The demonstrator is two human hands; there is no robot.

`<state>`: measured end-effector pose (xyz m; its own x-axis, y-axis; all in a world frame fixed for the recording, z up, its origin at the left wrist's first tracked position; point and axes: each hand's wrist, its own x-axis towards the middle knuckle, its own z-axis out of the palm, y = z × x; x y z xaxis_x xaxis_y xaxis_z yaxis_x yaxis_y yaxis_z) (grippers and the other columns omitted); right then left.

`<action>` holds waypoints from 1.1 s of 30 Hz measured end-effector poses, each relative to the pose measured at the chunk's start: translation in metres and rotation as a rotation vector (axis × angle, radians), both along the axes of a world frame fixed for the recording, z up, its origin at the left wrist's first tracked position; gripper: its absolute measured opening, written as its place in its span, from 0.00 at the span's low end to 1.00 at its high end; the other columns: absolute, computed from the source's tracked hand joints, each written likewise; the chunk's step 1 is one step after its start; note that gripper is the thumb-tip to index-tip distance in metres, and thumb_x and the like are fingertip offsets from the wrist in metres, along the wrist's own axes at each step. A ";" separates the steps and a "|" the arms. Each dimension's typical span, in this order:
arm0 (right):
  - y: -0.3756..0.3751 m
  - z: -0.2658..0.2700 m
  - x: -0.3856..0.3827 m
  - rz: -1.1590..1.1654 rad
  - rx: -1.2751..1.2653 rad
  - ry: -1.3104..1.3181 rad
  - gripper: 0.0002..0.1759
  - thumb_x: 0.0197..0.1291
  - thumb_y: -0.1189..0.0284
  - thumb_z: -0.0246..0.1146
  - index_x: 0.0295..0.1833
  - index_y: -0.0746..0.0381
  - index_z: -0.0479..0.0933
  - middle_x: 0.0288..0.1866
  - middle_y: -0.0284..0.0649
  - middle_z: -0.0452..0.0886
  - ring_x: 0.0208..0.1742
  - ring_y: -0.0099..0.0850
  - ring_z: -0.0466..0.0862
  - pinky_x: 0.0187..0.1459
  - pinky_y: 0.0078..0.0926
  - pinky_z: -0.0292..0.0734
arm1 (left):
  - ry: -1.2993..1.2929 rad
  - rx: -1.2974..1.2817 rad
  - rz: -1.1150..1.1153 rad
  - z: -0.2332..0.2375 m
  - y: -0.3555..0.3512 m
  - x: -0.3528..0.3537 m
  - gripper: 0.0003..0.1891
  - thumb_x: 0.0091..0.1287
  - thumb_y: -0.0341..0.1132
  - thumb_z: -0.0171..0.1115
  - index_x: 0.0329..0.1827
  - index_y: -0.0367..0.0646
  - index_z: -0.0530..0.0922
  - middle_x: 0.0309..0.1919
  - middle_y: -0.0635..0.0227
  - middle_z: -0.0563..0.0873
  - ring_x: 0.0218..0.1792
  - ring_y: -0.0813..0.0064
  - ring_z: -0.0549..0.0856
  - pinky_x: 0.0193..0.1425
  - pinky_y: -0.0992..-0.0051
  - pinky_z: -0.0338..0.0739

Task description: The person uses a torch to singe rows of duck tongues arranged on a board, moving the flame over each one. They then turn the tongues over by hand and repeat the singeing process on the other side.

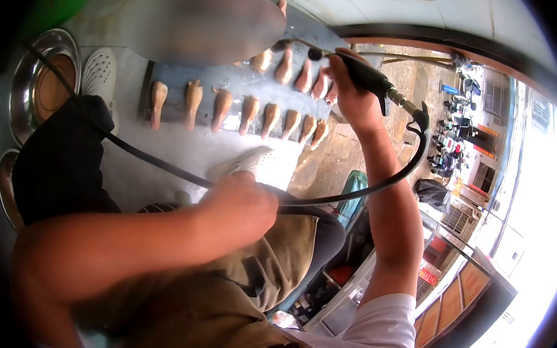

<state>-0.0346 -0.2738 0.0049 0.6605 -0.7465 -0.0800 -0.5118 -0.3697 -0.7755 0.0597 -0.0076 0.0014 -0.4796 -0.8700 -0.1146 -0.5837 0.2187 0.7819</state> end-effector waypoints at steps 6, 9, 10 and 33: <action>0.000 0.001 0.003 -0.007 0.028 0.007 0.16 0.71 0.73 0.63 0.59 0.71 0.77 0.39 0.45 0.87 0.41 0.31 0.89 0.49 0.28 0.87 | -0.001 -0.021 -0.022 -0.001 0.000 0.002 0.10 0.59 0.30 0.64 0.40 0.37 0.87 0.35 0.56 0.88 0.35 0.53 0.90 0.33 0.32 0.79; -0.001 0.000 0.001 0.004 0.033 -0.003 0.16 0.71 0.74 0.63 0.59 0.71 0.77 0.39 0.45 0.87 0.41 0.31 0.89 0.49 0.28 0.87 | 0.004 -0.016 -0.003 -0.003 0.002 0.001 0.10 0.59 0.30 0.63 0.40 0.37 0.87 0.35 0.55 0.88 0.35 0.53 0.90 0.33 0.32 0.80; -0.001 0.000 0.000 0.010 0.033 -0.007 0.16 0.71 0.74 0.63 0.59 0.71 0.77 0.39 0.45 0.87 0.41 0.31 0.89 0.49 0.28 0.87 | 0.004 -0.015 0.007 -0.004 0.002 0.001 0.10 0.59 0.30 0.63 0.40 0.37 0.87 0.35 0.55 0.88 0.35 0.53 0.90 0.34 0.33 0.80; -0.003 0.002 -0.016 0.246 -0.231 0.134 0.14 0.63 0.75 0.70 0.52 0.69 0.82 0.37 0.43 0.87 0.35 0.26 0.85 0.40 0.24 0.80 | -0.045 -0.010 -0.078 0.003 -0.001 0.007 0.10 0.60 0.31 0.63 0.42 0.39 0.88 0.38 0.59 0.90 0.40 0.57 0.90 0.35 0.50 0.85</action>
